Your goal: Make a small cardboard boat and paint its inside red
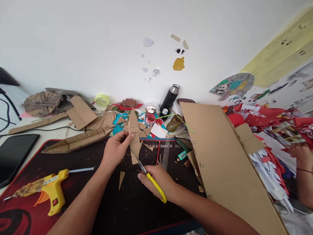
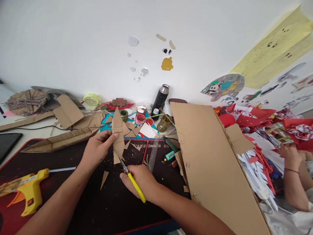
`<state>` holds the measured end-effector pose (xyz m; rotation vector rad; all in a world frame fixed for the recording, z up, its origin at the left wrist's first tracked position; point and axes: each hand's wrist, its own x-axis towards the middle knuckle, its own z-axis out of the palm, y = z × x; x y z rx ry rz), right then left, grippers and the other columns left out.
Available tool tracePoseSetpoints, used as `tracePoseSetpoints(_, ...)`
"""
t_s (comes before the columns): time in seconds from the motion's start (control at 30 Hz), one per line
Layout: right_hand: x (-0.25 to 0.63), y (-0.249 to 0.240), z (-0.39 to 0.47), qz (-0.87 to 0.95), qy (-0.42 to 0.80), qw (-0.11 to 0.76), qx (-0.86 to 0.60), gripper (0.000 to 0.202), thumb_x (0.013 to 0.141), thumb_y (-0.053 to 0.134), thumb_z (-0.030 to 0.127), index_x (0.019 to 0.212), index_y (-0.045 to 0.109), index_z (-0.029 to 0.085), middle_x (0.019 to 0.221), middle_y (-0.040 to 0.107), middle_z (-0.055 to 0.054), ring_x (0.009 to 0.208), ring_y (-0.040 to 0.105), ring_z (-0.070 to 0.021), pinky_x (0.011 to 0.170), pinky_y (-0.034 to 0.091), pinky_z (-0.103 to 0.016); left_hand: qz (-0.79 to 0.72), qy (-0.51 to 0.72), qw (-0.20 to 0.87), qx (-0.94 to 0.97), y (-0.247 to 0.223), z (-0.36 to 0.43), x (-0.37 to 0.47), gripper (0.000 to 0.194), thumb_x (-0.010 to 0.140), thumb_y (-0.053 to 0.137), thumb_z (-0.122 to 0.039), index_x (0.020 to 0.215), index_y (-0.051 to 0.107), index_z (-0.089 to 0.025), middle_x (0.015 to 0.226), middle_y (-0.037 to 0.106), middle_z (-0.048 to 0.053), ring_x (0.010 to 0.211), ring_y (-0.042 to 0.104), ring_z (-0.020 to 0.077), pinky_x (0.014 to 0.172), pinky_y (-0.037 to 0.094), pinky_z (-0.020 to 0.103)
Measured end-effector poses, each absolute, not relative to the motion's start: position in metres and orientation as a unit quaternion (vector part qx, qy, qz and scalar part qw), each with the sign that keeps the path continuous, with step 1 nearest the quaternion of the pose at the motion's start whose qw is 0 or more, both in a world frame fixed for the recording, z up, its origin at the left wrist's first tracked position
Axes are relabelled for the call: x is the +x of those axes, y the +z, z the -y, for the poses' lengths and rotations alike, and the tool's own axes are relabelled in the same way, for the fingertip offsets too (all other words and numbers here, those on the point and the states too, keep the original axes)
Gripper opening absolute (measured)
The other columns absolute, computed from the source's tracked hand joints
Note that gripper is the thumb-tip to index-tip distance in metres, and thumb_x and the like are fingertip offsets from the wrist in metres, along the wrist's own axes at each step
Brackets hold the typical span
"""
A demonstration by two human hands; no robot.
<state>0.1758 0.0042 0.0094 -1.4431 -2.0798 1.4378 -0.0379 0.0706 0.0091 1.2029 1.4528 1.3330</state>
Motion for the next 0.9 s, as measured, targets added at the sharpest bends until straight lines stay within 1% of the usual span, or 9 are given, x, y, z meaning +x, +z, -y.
tracePoseSetpoints(0.07,0.177,0.011,-0.004,0.684,0.53,0.101,-0.491,0.037,0.102,0.064,0.042,0.074,0.051,0.022,0.055,0.046,0.007,0.05,0.045,-0.0104,0.05,0.029,-0.021,-0.572,0.529,0.406,0.478,0.007,-0.071,-0.039,0.041,0.081,0.078,-0.06,0.075,0.068,-0.021,0.074,0.061,0.001,0.071,0.051,0.0181,0.065,0.043,0.029)
tracePoseSetpoints(0.17,0.176,0.019,-0.003,0.636,0.596,0.082,-0.483,0.029,0.104,0.062,0.044,0.085,0.059,0.022,0.055,0.056,0.006,0.047,0.055,-0.0121,0.049,0.038,-0.02,-0.57,0.527,0.407,0.48,0.007,-0.072,-0.039,0.042,0.079,0.08,-0.06,0.074,0.068,-0.02,0.073,0.06,0.001,0.071,0.051,0.018,0.064,0.043,0.028)
tracePoseSetpoints(0.23,0.176,0.026,-0.004,0.629,0.619,0.081,-0.463,0.027,0.102,0.065,0.045,0.091,0.063,0.021,0.06,0.064,0.004,0.052,0.061,-0.0127,0.054,0.045,-0.019,-0.57,0.527,0.408,0.481,0.008,-0.071,-0.039,0.042,0.078,0.08,-0.06,0.073,0.067,-0.02,0.072,0.058,0.001,0.07,0.049,0.0172,0.063,0.042,0.028)
tracePoseSetpoints(0.3,0.176,0.032,-0.005,0.623,0.632,0.082,-0.453,0.029,0.099,0.071,0.048,0.094,0.065,0.02,0.064,0.068,0.003,0.058,0.067,-0.0137,0.059,0.051,-0.02,-0.569,0.527,0.408,0.482,0.009,-0.071,-0.039,0.043,0.078,0.08,-0.06,0.071,0.066,-0.02,0.071,0.056,0.0,0.069,0.047,0.0165,0.062,0.04,0.028)
tracePoseSetpoints(0.47,0.182,0.039,-0.01,0.621,0.651,0.084,-0.428,0.04,0.092,0.082,0.056,0.098,0.068,0.019,0.075,0.074,0.0,0.072,0.076,-0.0182,0.07,0.059,-0.025,-0.565,0.529,0.412,0.481,0.01,-0.069,-0.038,0.043,0.08,0.079,-0.059,0.071,0.064,-0.021,0.071,0.054,-0.001,0.069,0.046,0.0163,0.063,0.039,0.028)
tracePoseSetpoints(0.57,0.181,0.039,-0.012,0.63,0.64,0.092,-0.43,0.044,0.093,0.079,0.061,0.098,0.068,0.019,0.075,0.074,-0.001,0.071,0.077,-0.0185,0.07,0.06,-0.026,-0.565,0.524,0.411,0.488,0.008,-0.068,-0.036,0.041,0.082,0.076,-0.059,0.073,0.065,-0.021,0.073,0.055,0.0,0.07,0.047,0.0165,0.064,0.04,0.029)
tracePoseSetpoints(0.67,0.176,0.039,-0.012,0.62,0.642,0.092,-0.442,0.045,0.095,0.075,0.064,0.097,0.065,0.02,0.071,0.071,0.0,0.064,0.073,-0.0165,0.064,0.058,-0.024,-0.566,0.519,0.405,0.496,0.007,-0.067,-0.034,0.04,0.083,0.075,-0.058,0.073,0.064,-0.021,0.073,0.055,-0.001,0.07,0.046,0.0165,0.064,0.039,0.029)
tracePoseSetpoints(0.8,0.172,0.039,-0.013,0.626,0.625,0.068,-0.461,0.036,0.101,0.07,0.055,0.096,0.064,0.021,0.068,0.069,0.003,0.049,0.062,-0.0118,0.046,0.047,-0.018,-0.57,0.508,0.41,0.499,0.009,-0.066,-0.032,0.04,0.084,0.073,-0.059,0.074,0.064,-0.021,0.073,0.056,-0.001,0.07,0.047,0.017,0.065,0.04,0.03)
tracePoseSetpoints(0.9,0.172,0.04,-0.013,0.635,0.61,0.055,-0.47,0.034,0.104,0.066,0.054,0.095,0.062,0.021,0.064,0.066,0.004,0.044,0.057,-0.0101,0.041,0.042,-0.017,-0.582,0.501,0.396,0.504,0.01,-0.066,-0.032,0.04,0.084,0.072,-0.059,0.074,0.064,-0.022,0.074,0.057,-0.001,0.072,0.048,0.0176,0.067,0.041,0.031)
